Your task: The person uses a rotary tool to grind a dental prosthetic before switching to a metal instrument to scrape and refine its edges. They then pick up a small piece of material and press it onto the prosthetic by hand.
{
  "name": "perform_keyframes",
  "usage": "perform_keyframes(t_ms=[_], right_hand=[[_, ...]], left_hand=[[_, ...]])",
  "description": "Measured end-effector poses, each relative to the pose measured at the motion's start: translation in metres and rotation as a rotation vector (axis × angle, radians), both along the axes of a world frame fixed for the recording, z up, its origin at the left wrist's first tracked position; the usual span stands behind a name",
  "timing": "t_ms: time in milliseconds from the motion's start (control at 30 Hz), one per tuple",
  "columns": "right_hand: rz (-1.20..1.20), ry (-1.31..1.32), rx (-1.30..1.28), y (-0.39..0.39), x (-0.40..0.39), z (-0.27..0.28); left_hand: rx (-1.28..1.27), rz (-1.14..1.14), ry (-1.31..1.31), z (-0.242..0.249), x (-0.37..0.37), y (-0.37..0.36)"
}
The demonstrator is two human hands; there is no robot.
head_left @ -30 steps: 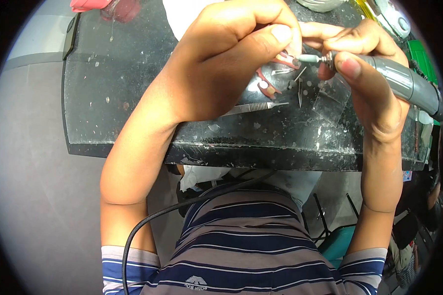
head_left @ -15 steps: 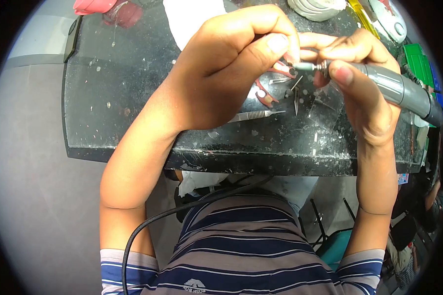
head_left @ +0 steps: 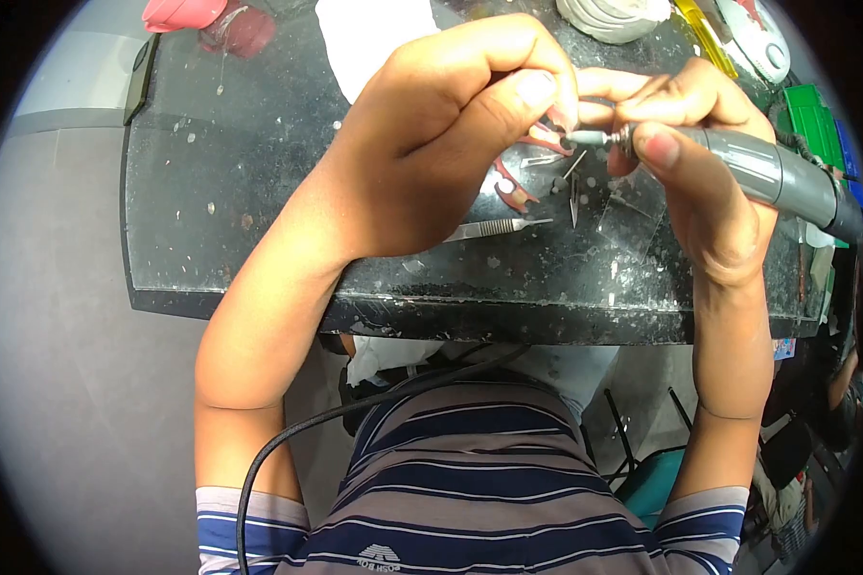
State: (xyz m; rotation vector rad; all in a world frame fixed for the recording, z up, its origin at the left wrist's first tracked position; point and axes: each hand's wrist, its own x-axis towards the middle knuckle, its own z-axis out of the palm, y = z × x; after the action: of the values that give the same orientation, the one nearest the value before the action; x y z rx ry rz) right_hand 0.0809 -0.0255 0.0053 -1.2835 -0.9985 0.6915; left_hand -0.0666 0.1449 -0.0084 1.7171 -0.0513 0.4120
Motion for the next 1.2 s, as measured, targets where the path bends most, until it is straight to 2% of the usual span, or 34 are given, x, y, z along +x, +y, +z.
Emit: perform_keyframes(t_ms=[67, 133, 267, 333, 533, 633, 733, 867, 933, 1033, 1167, 1200], right_hand=[[-0.011, 0.014, 0.004, 0.0, -0.001, -0.001], [0.006, -0.005, 0.015, 0.001, 0.002, -0.002], [0.026, 0.029, 0.004, 0.0, -0.001, 0.002], [0.0, -0.031, -0.008, 0.001, 0.004, 0.0], [-0.018, -0.007, 0.023, 0.003, -0.003, -0.001], [0.063, -0.011, -0.02, 0.001, 0.003, -0.002], [-0.006, -0.047, -0.002, 0.002, 0.001, -0.002], [0.054, -0.02, 0.004, 0.002, -0.002, 0.0], [0.024, 0.041, 0.004, 0.002, -0.003, 0.003], [0.076, 0.058, 0.009, 0.002, 0.002, 0.003], [0.064, 0.034, -0.007, 0.002, 0.003, 0.0], [0.055, 0.012, -0.022, 0.002, 0.006, -0.003]], left_hand=[[0.033, 0.001, -0.048, 0.0, 0.001, -0.001], [-0.07, 0.012, 0.042, 0.006, -0.001, -0.005], [-0.107, -0.005, 0.05, 0.002, -0.002, -0.003], [0.016, 0.011, -0.007, 0.002, 0.0, -0.002], [0.134, 0.069, 0.012, 0.005, -0.001, -0.002], [0.073, 0.083, 0.059, 0.009, -0.003, -0.007], [0.131, 0.093, -0.01, 0.005, -0.001, -0.004], [0.085, 0.092, 0.036, 0.007, -0.002, -0.004], [0.25, 0.093, -0.08, 0.002, 0.001, 0.001], [0.16, 0.063, -0.069, 0.003, 0.0, -0.003], [0.167, -0.002, -0.035, 0.022, -0.004, -0.002], [0.148, 0.052, 0.077, 0.027, -0.003, -0.007]])
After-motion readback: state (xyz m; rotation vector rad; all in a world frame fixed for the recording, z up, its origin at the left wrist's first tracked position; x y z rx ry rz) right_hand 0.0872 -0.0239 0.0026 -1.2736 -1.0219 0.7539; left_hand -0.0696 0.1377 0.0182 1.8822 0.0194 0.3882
